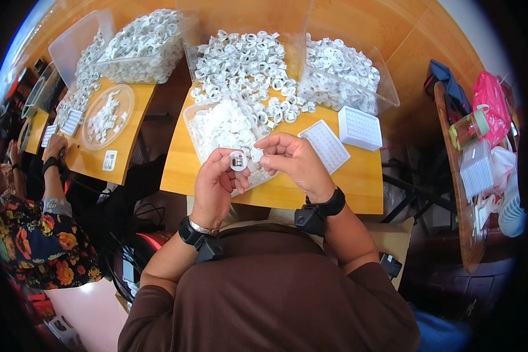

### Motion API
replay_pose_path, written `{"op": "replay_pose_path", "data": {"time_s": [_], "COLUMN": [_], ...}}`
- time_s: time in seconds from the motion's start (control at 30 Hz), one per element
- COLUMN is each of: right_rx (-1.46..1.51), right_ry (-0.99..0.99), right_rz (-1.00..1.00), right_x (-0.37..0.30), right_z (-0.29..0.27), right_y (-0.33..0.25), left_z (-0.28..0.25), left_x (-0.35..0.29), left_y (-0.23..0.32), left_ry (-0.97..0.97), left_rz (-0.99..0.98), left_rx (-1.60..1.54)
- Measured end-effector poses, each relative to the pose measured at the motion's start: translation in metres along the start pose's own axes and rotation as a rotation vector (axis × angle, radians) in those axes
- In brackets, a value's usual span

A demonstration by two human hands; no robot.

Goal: The person assembles components by hand, inserting small batteries into white plastic housings and placing the finished units into a tray. They repeat this process until the tray is full, then stack the tray with others and set them aside.

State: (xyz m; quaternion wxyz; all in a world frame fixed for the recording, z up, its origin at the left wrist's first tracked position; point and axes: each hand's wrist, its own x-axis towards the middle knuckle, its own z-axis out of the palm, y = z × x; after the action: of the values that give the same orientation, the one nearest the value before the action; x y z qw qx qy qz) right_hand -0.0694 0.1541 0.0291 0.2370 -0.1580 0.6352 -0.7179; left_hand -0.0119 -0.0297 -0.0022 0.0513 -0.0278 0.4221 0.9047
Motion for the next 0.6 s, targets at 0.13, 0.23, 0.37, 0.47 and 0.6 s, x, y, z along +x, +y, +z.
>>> {"op": "replay_pose_path", "data": {"time_s": [0.13, 0.23, 0.37, 0.47, 0.6], "right_rx": [-0.013, 0.004, -0.076, -0.04, 0.073], "right_ry": [0.061, 0.11, 0.138, 0.169, 0.138], "right_rz": [0.002, -0.016, -0.1, -0.127, -0.188], "right_x": [-0.009, -0.012, -0.011, -0.013, -0.017], "right_z": [0.002, 0.001, -0.003, 0.0, 0.013], "right_y": [-0.006, -0.005, 0.005, 0.007, 0.005], "left_z": [0.004, 0.007, 0.009, 0.011, 0.014], "left_x": [0.002, 0.003, 0.004, 0.005, 0.005], "left_y": [-0.001, -0.004, -0.006, -0.007, -0.007], "left_ry": [-0.03, -0.046, -0.081, -0.116, -0.164], "left_rz": [-0.032, -0.075, -0.1, -0.117, -0.149], "left_rx": [-0.003, -0.012, -0.002, -0.004, -0.04]}}
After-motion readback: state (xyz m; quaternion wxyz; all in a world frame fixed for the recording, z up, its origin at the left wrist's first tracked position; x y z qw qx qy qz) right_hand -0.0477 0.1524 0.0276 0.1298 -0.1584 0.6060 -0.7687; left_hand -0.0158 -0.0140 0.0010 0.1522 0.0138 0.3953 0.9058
